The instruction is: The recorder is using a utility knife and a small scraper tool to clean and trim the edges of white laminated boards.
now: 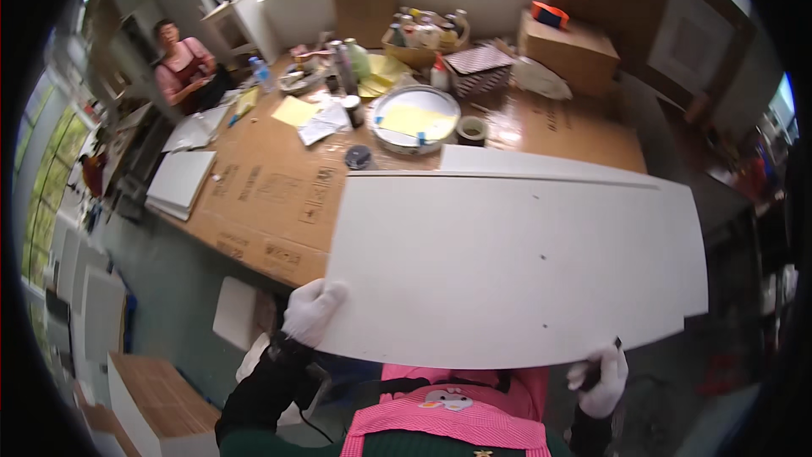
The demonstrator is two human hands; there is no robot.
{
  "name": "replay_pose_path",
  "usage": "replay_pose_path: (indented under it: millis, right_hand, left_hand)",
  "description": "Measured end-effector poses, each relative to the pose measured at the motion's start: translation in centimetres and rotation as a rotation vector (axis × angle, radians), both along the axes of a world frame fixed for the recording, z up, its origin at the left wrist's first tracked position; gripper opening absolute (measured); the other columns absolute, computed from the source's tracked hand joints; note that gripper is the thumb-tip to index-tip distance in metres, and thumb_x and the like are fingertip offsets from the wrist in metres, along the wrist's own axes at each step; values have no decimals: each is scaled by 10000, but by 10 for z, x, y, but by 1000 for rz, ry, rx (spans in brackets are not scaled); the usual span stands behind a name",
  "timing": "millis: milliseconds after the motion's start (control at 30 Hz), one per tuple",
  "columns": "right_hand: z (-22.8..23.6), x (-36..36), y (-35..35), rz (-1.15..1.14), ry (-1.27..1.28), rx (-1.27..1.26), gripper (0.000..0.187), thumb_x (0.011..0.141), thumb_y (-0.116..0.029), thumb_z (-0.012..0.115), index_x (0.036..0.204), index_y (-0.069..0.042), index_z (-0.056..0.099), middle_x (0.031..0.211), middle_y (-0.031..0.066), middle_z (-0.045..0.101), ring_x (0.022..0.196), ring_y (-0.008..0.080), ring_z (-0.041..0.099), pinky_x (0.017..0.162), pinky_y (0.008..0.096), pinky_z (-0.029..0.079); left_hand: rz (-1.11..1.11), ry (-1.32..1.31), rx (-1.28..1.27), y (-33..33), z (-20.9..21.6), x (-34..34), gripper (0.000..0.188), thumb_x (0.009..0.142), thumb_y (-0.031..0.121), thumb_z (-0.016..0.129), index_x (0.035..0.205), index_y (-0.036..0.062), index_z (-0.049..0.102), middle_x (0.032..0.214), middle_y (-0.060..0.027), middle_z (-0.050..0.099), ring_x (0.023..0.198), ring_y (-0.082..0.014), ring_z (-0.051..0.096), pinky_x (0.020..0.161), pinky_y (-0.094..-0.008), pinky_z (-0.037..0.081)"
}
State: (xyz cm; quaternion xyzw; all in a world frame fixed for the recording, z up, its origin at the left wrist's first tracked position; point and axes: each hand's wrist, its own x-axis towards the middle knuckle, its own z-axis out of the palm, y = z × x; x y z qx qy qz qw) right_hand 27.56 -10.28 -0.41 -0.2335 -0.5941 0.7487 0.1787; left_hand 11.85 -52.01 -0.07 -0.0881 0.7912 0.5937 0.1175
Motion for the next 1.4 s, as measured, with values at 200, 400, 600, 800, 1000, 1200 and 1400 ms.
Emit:
replay_pose_path:
  millis: [200,400,600,800,1000,1200,1400]
  right_hand:
    - [10,-27,6,267,-73,-64,362,1031,-255,435,972,71,582,699,161,649,551,183,640,470,252,521]
    - [22,-16,16,543,-129,-73,386,1050,-246,400,1059,87,593,975,175,673,675,172,676,505,229,529]
    - [9,29,31,407,-63,-156,275,1026,-203,480,1052,26,630,768,64,666,489,55,525,437,185,366]
    - [-7,85,69,270,-24,-240,338,1029,-247,472,1111,56,599,608,27,580,442,67,449,415,211,319]
    - [-28,139,97,192,121,-212,472,1059,-275,348,1317,108,444,992,201,685,539,110,558,442,205,412]
    - [-33,175,132,-273,-6,-179,526,1024,-404,406,1266,51,513,820,125,656,450,104,513,348,216,362]
    - [-47,198,145,-422,46,-411,451,1026,-372,445,1215,28,535,837,105,621,428,110,487,322,218,325]
  left_hand:
    - [215,26,299,-21,-35,68,331,985,284,568,1016,-41,620,869,-17,644,763,-58,579,677,-216,478]
    - [184,-105,382,31,2,126,364,954,252,587,1076,-90,601,918,-82,676,786,-119,630,689,-240,501]
    - [-100,-260,634,85,-18,162,409,920,270,589,1042,-120,585,775,-196,674,549,-257,650,483,-324,532]
    - [-281,-329,602,189,-16,198,435,879,284,641,1105,-77,556,799,-165,660,569,-232,625,493,-303,478]
    - [-952,-528,279,267,-9,217,249,964,215,588,1010,-18,663,914,-82,682,811,-136,647,743,-282,532]
    - [69,-387,1136,207,-95,164,631,1006,546,370,1249,-1,571,1139,-151,655,1054,-259,629,903,-374,516]
    - [-431,-342,942,211,-53,148,695,958,556,445,1255,-65,538,1166,-171,647,1051,-258,648,930,-389,515]
